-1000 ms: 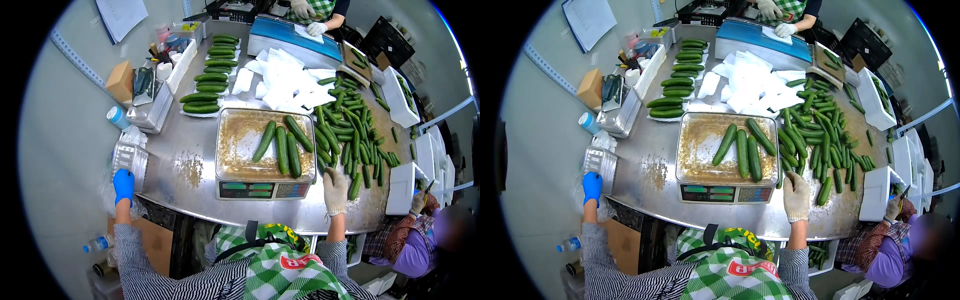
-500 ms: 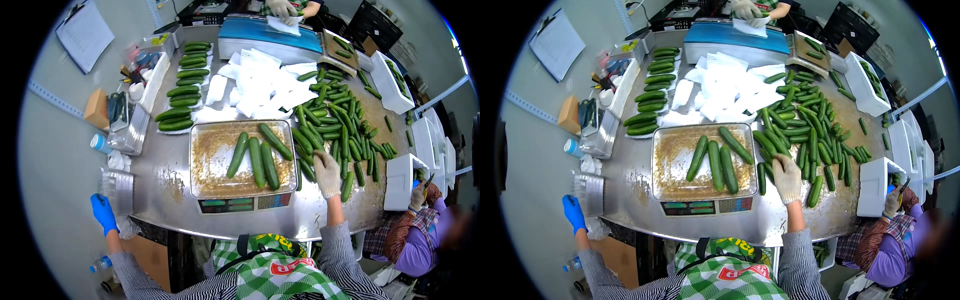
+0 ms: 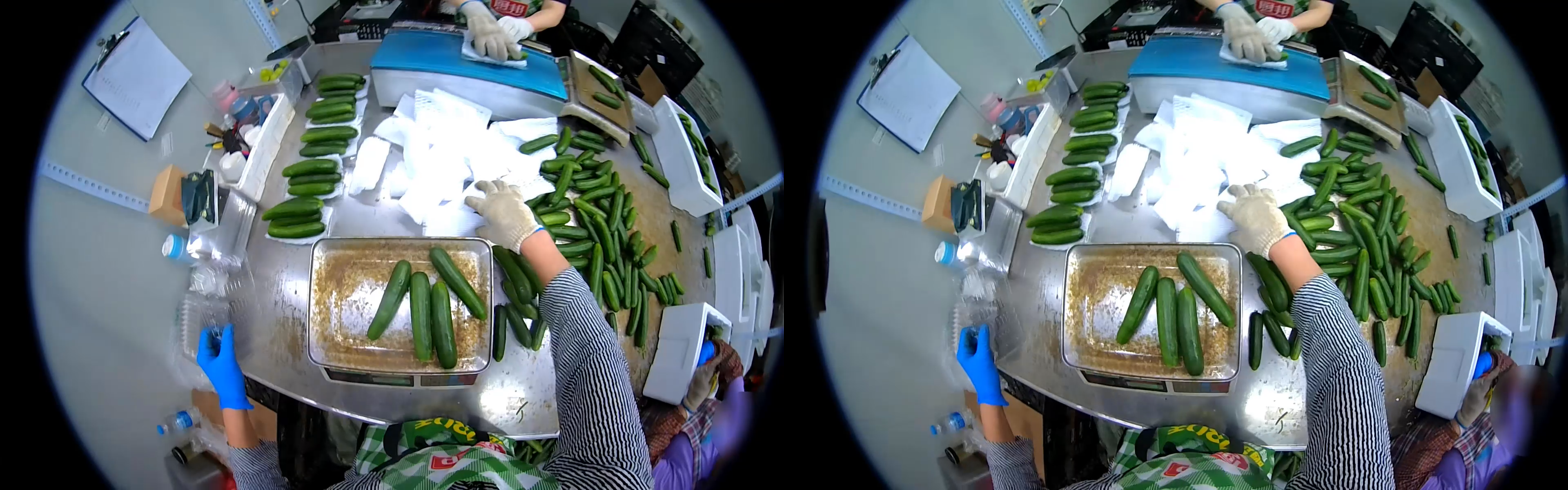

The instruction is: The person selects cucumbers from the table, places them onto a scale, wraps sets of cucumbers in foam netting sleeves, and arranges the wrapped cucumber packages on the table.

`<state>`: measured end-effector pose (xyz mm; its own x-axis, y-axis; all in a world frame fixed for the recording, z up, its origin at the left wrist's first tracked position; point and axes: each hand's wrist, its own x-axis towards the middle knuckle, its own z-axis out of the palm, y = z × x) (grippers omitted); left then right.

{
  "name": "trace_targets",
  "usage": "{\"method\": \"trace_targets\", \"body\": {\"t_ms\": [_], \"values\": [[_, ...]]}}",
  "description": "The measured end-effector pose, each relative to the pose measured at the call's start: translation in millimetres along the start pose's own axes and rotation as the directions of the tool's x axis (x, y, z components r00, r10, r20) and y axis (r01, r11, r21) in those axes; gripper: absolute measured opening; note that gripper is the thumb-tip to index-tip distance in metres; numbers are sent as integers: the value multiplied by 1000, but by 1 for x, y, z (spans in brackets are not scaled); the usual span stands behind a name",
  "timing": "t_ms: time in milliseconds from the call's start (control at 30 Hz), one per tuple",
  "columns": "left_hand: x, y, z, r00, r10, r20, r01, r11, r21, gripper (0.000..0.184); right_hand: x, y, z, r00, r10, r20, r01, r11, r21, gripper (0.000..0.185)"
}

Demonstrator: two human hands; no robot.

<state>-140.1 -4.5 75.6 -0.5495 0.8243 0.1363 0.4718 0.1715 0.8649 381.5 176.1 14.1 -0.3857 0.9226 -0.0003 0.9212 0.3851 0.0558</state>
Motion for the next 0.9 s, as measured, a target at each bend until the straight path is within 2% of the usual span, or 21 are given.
{"method": "trace_targets", "body": {"t_ms": [67,100,133,167,200,233,267,300,333,400,433,467,533,567,600,667,733,800,833,867,900], "values": [[-7,20,9,992,-121,38,124,988,-87,10,2,2,8,978,-132,162,101,978,184,38],[-8,29,17,984,-168,61,177,968,-179,8,6,4,14,958,-99,270,45,979,199,36],[-10,38,23,974,-211,86,227,935,-271,7,3,8,14,985,89,148,-143,901,409,37],[-14,47,24,958,-211,193,271,887,-373,9,-1,14,12,953,294,71,-275,742,612,38],[-13,37,20,905,-104,412,346,743,-573,13,-2,14,7,870,490,47,-336,521,784,39],[-14,25,15,819,62,571,452,545,-706,19,-4,6,-12,827,562,0,-258,381,888,44],[-22,30,25,793,123,597,480,477,-736,24,-11,-4,-39,775,632,-27,-158,235,959,50],[-30,43,45,766,186,616,511,406,-758,28,-15,-30,-66,811,584,-28,-15,69,998,66],[-29,61,60,690,213,691,538,489,-687,30,-22,-66,-99,850,522,71,-50,-55,997,76],[-40,87,101,649,285,705,518,514,-684,29,-35,-116,-107,950,304,66,-87,56,995,89],[-41,96,113,622,327,712,506,526,-684,29,-37,-140,-115,971,211,113,-145,143,979,87],[-38,96,120,600,268,754,557,537,-634,27,-43,-164,-128,991,122,54,-61,50,997,84],[-34,92,128,571,172,803,645,510,-568,24,-45,-192,-102,986,169,11,-25,82,996,72],[-31,92,128,569,136,811,682,473,-557,23,-51,-195,-102,979,139,148,-111,-242,964,69],[-32,92,122,603,123,788,670,458,-584,22,-57,-200,-110,962,65,265,-190,-538,821,67],[-34,91,104,666,89,740,646,428,-633,20,-71,-205,-112,948,218,234,-1,-729,685,64],[-42,93,78,698,74,712,559,564,-607,20,-83,-202,-104,918,361,167,209,-795,569,58],[-55,106,55,728,6,686,454,745,-488,20,-98,-210,-88,825,491,280,194,-710,677,48],[-59,99,50,765,60,642,347,801,-488,14,-106,-212,-95,763,558,327,193,-679,708,44],[-65,87,44,782,211,587,-7,944,-331,14,-113,-212,-101,696,618,367,186,-648,738,41],[-73,73,38,741,367,562,-364,923,-123,15,-124,-201,-95,653,713,254,123,-431,894,35]]}}
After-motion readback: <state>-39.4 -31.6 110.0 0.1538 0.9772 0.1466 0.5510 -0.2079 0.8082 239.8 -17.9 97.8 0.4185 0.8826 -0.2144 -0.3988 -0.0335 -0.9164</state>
